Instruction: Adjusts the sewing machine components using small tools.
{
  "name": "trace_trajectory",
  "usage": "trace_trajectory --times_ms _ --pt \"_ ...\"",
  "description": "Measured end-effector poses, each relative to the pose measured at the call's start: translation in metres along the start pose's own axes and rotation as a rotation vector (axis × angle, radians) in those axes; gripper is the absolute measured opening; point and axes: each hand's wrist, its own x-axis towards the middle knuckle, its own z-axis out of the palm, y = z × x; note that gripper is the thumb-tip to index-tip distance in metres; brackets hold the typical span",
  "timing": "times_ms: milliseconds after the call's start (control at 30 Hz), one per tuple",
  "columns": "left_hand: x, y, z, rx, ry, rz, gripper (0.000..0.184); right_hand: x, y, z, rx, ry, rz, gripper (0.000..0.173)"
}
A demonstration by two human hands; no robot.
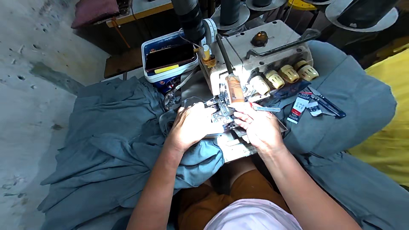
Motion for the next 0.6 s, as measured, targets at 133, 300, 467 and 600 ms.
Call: trace_trajectory --times_ms 133,300,467,600 --pt "-0.006 -0.003 0.001 -0.059 0.109 0.026 0.028 0.002 0.0 0.0 -0.004 0.004 0.017 0.015" --pt "-0.039 0.033 -0.028 -0.133 0.243 -0.147 0.027 0.001 0.007 -0.008 -0.09 -0.042 -0.234 0.011" --pt "-0.092 0.036 -0.006 -0.212 0.586 0.002 0.023 0.006 0.012 -0.025 -0.408 -0.172 -0.69 0.01" --pt "-0.131 0.045 0.023 -0.39 0.487 0.023 0.022 0.004 -0.001 -0.032 -0.877 -0.259 -1.087 0.017"
